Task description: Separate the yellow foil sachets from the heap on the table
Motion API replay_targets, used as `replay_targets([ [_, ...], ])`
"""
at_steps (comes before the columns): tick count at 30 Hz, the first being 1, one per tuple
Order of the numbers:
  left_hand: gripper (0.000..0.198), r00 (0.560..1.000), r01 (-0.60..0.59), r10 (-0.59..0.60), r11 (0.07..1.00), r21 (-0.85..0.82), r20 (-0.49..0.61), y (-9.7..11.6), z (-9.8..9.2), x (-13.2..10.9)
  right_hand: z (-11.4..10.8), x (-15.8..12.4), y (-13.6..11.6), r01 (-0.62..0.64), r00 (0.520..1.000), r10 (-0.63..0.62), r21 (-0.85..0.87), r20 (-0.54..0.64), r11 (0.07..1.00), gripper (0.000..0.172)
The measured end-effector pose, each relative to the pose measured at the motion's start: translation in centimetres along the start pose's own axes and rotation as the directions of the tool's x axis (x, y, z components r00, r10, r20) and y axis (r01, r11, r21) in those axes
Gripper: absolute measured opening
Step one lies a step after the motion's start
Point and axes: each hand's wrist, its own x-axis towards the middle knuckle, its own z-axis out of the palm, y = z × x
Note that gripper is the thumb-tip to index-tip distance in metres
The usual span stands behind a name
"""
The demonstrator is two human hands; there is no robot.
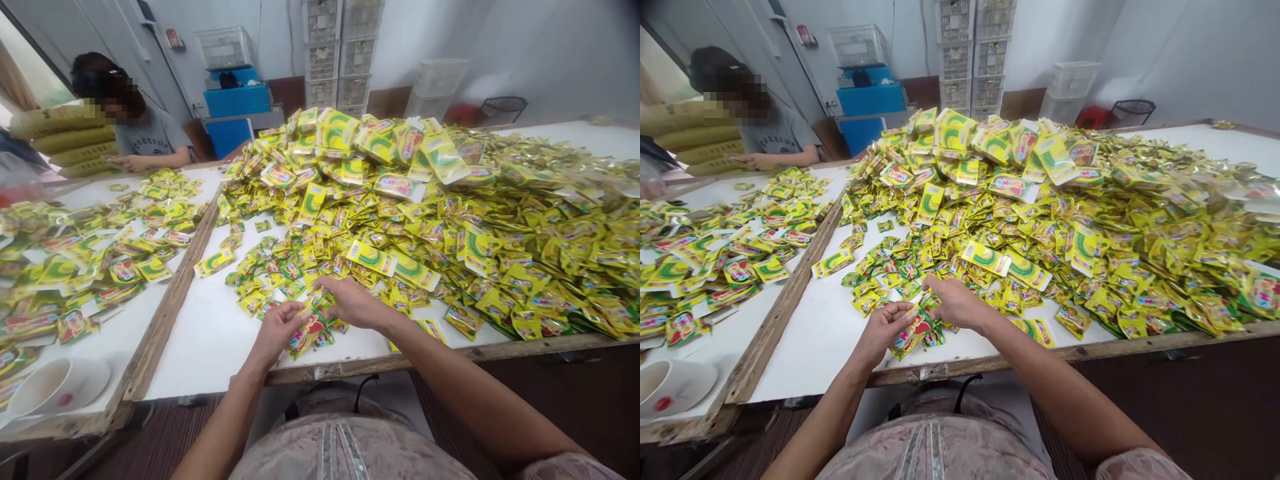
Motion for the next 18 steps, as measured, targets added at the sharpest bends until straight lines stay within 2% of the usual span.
replay_targets([
  [3,0.038,0.999,0.026,-0.027,0.999,-0.033,-0.022,0.2,-0.2,-0.1,0.3,-0.2,0.0,0.032,0.999,-0.034,0.182,0.006,0.983,0.053],
  [7,0.039,0.999,0.021,-0.023,0.997,-0.07,-0.029,0.2,-0.1,-0.1,1.4,-0.5,-0.1,0.036,0.992,0.013,0.393,-0.123,0.919,0.049],
  [9,0.039,1.0,0.019,-0.021,0.997,-0.069,-0.016,0.2,0.0,-0.1,2.1,-0.6,-0.2,0.046,0.989,0.017,0.409,-0.149,0.912,0.049],
  [13,0.04,1.0,0.02,-0.021,0.997,-0.071,-0.008,0.0,-0.2,-0.2,3.0,-0.8,-0.9,0.045,0.973,0.031,0.32,-0.228,0.946,0.044],
  [15,0.04,1.0,0.02,-0.02,0.994,-0.106,0.008,-0.1,-0.4,-0.3,3.3,-0.9,-1.5,0.039,0.98,0.019,0.282,-0.199,0.959,0.038],
  [18,0.04,1.0,0.019,-0.02,0.992,-0.124,-0.008,-0.2,-0.7,-0.3,3.7,-0.9,-2.4,0.013,0.996,0.018,0.344,-0.087,0.939,0.037],
])
